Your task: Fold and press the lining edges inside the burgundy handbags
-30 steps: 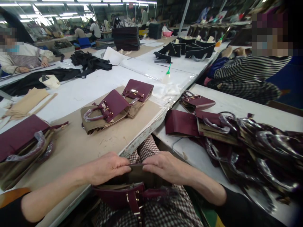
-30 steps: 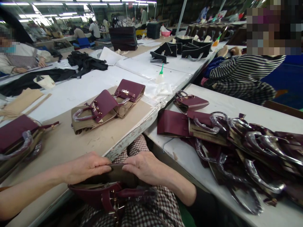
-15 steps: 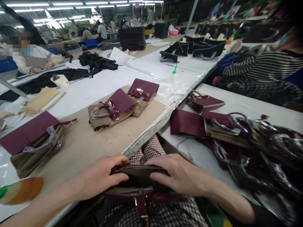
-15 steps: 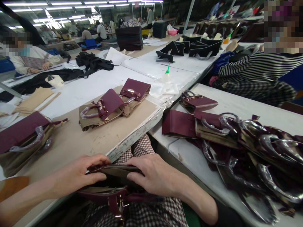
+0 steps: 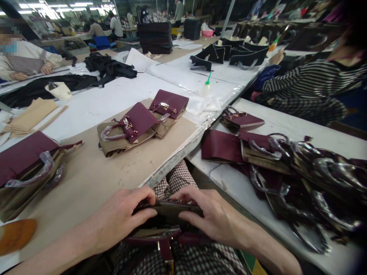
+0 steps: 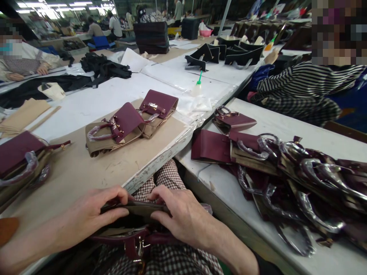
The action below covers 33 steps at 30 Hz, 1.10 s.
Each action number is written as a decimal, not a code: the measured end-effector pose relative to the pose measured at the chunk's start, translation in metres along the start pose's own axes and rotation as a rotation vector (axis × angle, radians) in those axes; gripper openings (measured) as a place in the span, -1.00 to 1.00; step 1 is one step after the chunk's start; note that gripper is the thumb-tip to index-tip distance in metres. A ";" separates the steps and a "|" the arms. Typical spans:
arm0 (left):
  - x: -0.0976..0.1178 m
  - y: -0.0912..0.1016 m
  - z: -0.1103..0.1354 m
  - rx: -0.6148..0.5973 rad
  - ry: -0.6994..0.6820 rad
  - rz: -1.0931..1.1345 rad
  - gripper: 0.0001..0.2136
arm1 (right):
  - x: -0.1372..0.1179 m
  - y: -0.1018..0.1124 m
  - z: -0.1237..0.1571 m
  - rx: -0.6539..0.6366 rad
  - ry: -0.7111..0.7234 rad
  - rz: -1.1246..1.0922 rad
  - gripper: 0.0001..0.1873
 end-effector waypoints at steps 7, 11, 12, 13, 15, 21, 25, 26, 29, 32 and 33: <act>-0.001 -0.001 -0.005 0.012 -0.058 -0.046 -0.98 | 0.013 -0.002 0.002 0.051 0.018 -0.064 -0.69; -0.001 -0.001 -0.007 0.009 -0.090 -0.058 -0.97 | 0.014 -0.001 0.002 0.087 0.081 -0.064 -0.66; 0.000 -0.002 -0.007 0.004 -0.110 -0.054 -0.95 | 0.013 0.000 0.002 0.099 0.112 -0.060 -0.65; 0.000 -0.002 -0.008 0.000 -0.134 -0.052 -0.94 | 0.011 0.001 0.002 0.111 0.148 -0.053 -0.65; 0.002 -0.003 -0.007 0.004 -0.187 -0.054 -0.93 | 0.009 0.001 0.004 0.138 0.226 -0.030 -0.71; 0.003 -0.004 -0.003 0.057 -0.303 -0.133 -0.90 | 0.010 0.000 0.007 0.237 0.359 0.108 -0.83; 0.005 -0.003 -0.004 0.054 -0.284 -0.146 -0.88 | 0.012 -0.002 0.005 0.276 0.380 0.150 -0.87; 0.005 -0.003 -0.004 0.050 -0.274 -0.138 -0.87 | 0.012 -0.003 0.005 0.277 0.380 0.152 -0.88; 0.006 -0.002 -0.006 0.030 -0.225 -0.113 -0.88 | 0.010 -0.002 0.004 0.257 0.366 0.126 -0.88; 0.003 0.000 -0.008 0.033 -0.174 -0.091 -0.91 | 0.009 0.000 0.003 0.234 0.334 0.080 -0.88; 0.002 0.001 -0.008 0.046 -0.162 -0.080 -0.91 | 0.009 0.000 0.002 0.232 0.325 0.064 -0.88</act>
Point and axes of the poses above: each hand's wrist, its own z-axis away from the middle knuckle, its own y-axis out of the back of the hand, x = y × z, the point moved 5 cm from there along -z, towards the middle knuckle, and after that the axes turned 5 degrees about z, right-handed, at the moved point
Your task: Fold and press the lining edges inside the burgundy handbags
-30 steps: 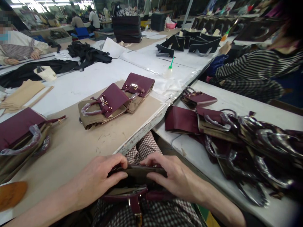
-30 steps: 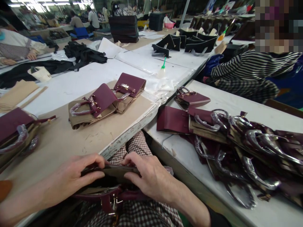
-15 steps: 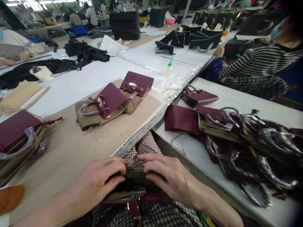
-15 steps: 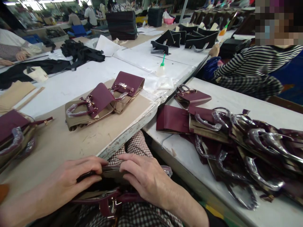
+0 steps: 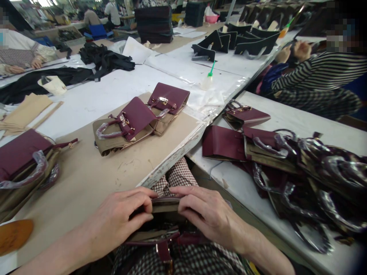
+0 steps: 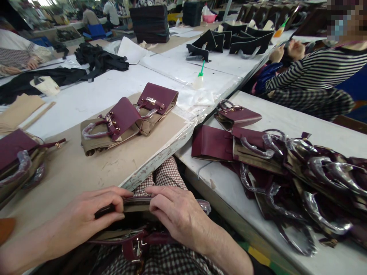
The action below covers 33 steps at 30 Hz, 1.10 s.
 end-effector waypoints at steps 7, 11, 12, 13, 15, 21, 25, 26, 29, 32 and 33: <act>-0.011 0.003 0.005 0.074 0.037 0.061 -0.89 | 0.005 -0.003 -0.001 0.035 -0.039 -0.066 -0.86; -0.013 0.006 0.003 0.109 0.039 0.078 -0.86 | 0.007 -0.003 -0.004 0.090 -0.036 -0.057 -0.83; -0.014 0.007 0.001 0.114 0.058 0.081 -0.86 | 0.008 -0.003 -0.006 0.102 -0.038 -0.050 -0.82; -0.016 0.008 -0.001 0.113 0.078 0.086 -0.86 | 0.009 -0.003 -0.007 0.107 -0.040 -0.041 -0.82; -0.019 0.009 -0.005 0.096 0.109 0.096 -0.86 | 0.012 -0.004 -0.010 0.105 -0.051 -0.014 -0.81; -0.020 0.016 -0.015 0.024 0.183 0.114 -0.84 | 0.025 -0.009 -0.012 0.091 -0.075 0.112 -0.77; -0.014 0.018 -0.019 0.009 0.210 0.141 -0.85 | 0.031 -0.011 -0.014 0.082 -0.089 0.100 -0.79; -0.013 0.018 -0.020 0.008 0.214 0.145 -0.86 | 0.031 -0.012 -0.014 0.083 -0.091 0.093 -0.80; -0.013 0.017 -0.022 0.007 0.224 0.140 -0.92 | 0.031 -0.011 -0.015 0.087 -0.088 0.063 -0.81; -0.015 0.015 -0.023 0.025 0.222 0.141 -0.96 | 0.029 -0.010 -0.014 0.095 -0.063 0.030 -0.80; -0.016 0.016 -0.024 0.040 0.216 0.140 -0.95 | 0.028 -0.010 -0.014 0.096 -0.055 0.021 -0.79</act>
Point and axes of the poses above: each hand's wrist, its own z-axis away from the middle knuckle, its own y-axis out of the back of the hand, x = y × z, the point moved 5 cm from there along -z, towards the middle knuckle, and after that the axes turned 5 degrees about z, right-handed, at the moved point
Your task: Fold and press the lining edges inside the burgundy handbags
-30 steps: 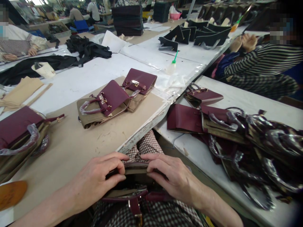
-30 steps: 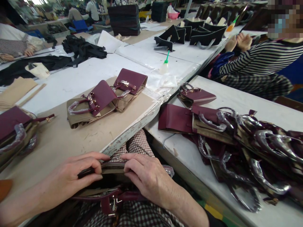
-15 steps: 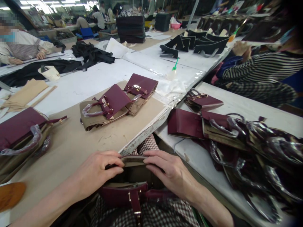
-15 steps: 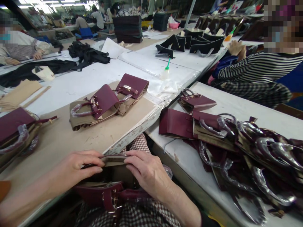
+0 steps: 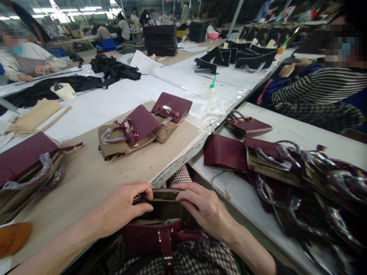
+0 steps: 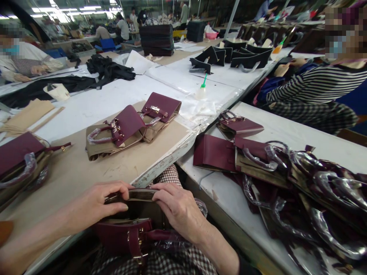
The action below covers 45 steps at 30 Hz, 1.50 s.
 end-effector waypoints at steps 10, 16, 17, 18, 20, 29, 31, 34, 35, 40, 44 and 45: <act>0.028 -0.008 -0.014 0.016 -0.335 -0.152 -0.86 | -0.004 0.003 0.012 0.003 -0.009 -0.046 -0.72; 0.042 -0.019 -0.025 -0.076 -0.403 -0.241 -0.83 | -0.007 0.008 0.015 0.077 0.017 -0.097 -0.73; 0.044 -0.020 -0.025 -0.091 -0.412 -0.248 -0.83 | -0.007 0.008 0.016 0.080 0.015 -0.103 -0.74; 0.046 -0.021 -0.025 -0.100 -0.419 -0.252 -0.82 | -0.007 0.008 0.017 0.082 0.011 -0.107 -0.74; 0.048 -0.022 -0.025 -0.104 -0.420 -0.251 -0.81 | -0.006 0.007 0.018 0.086 0.004 -0.111 -0.75; 0.041 -0.026 -0.023 -0.057 -0.401 -0.210 -0.79 | -0.006 0.006 0.023 0.096 0.000 -0.113 -0.75; 0.039 -0.027 -0.020 -0.054 -0.424 -0.221 -0.78 | -0.006 0.006 0.023 0.100 -0.005 -0.109 -0.76; 0.035 -0.029 -0.016 -0.024 -0.456 -0.266 -0.78 | -0.006 0.006 0.023 0.110 -0.014 -0.110 -0.76; 0.034 -0.030 -0.015 -0.015 -0.458 -0.280 -0.78 | -0.006 0.006 0.023 0.113 -0.013 -0.112 -0.76; 0.034 -0.030 -0.013 -0.001 -0.439 -0.310 -0.77 | -0.006 0.004 0.022 0.090 -0.015 -0.096 -0.68; 0.037 -0.029 -0.012 0.002 -0.414 -0.314 -0.77 | -0.007 0.002 0.022 0.076 -0.007 -0.042 -0.66; 0.036 -0.029 -0.012 0.002 -0.415 -0.314 -0.77 | -0.007 0.002 0.022 0.073 -0.003 -0.026 -0.67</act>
Point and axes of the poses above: each hand's wrist, its own z-axis away from the middle knuckle, its own y-axis out of the back of the hand, x = y × z, the point moved 5 cm from there along -z, towards the middle knuckle, and after that the axes turned 5 degrees about z, right-handed, at the moved point
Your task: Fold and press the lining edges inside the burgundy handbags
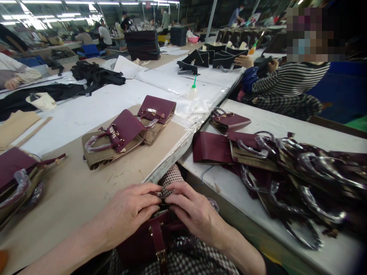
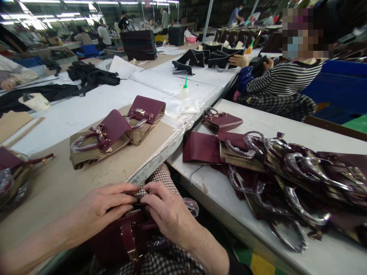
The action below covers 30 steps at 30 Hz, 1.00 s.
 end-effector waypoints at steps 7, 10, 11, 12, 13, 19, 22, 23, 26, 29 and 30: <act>-0.005 -0.003 0.007 -0.003 0.098 0.090 -0.81 | -0.005 0.000 -0.005 -0.010 0.003 0.138 -0.71; -0.007 -0.001 0.010 -0.017 0.169 0.127 -0.82 | -0.007 -0.001 -0.009 -0.018 -0.004 0.200 -0.76; -0.007 -0.001 0.011 -0.018 0.186 0.135 -0.83 | -0.008 -0.001 -0.011 -0.015 -0.001 0.219 -0.78; -0.007 -0.001 0.011 -0.018 0.196 0.142 -0.84 | -0.009 -0.001 -0.012 -0.009 0.005 0.236 -0.79; -0.008 0.000 0.012 -0.019 0.202 0.148 -0.84 | -0.010 -0.001 -0.013 0.000 0.012 0.252 -0.81; -0.011 -0.002 0.016 -0.006 0.194 0.171 -0.84 | -0.013 -0.007 -0.019 0.006 0.016 0.280 -0.85; -0.011 -0.001 0.017 0.002 0.175 0.188 -0.84 | -0.015 -0.008 -0.019 0.016 0.021 0.277 -0.85; -0.010 -0.001 0.017 0.002 0.171 0.194 -0.84 | -0.015 -0.008 -0.019 0.021 0.023 0.279 -0.85; -0.009 0.001 0.017 0.000 0.166 0.211 -0.84 | -0.016 -0.009 -0.019 0.034 0.032 0.289 -0.86; -0.010 0.001 0.018 -0.007 0.165 0.211 -0.83 | -0.016 -0.010 -0.019 0.041 0.037 0.296 -0.86; -0.011 0.001 0.018 -0.008 0.165 0.207 -0.83 | -0.016 -0.010 -0.019 0.043 0.038 0.297 -0.86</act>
Point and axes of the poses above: each hand's wrist, its own z-axis away from the middle knuckle, its own y-axis out of the back of the hand, x = y × z, the point moved 5 cm from there along -z, towards the middle knuckle, and after that the axes turned 5 degrees about z, right-handed, at the moved point
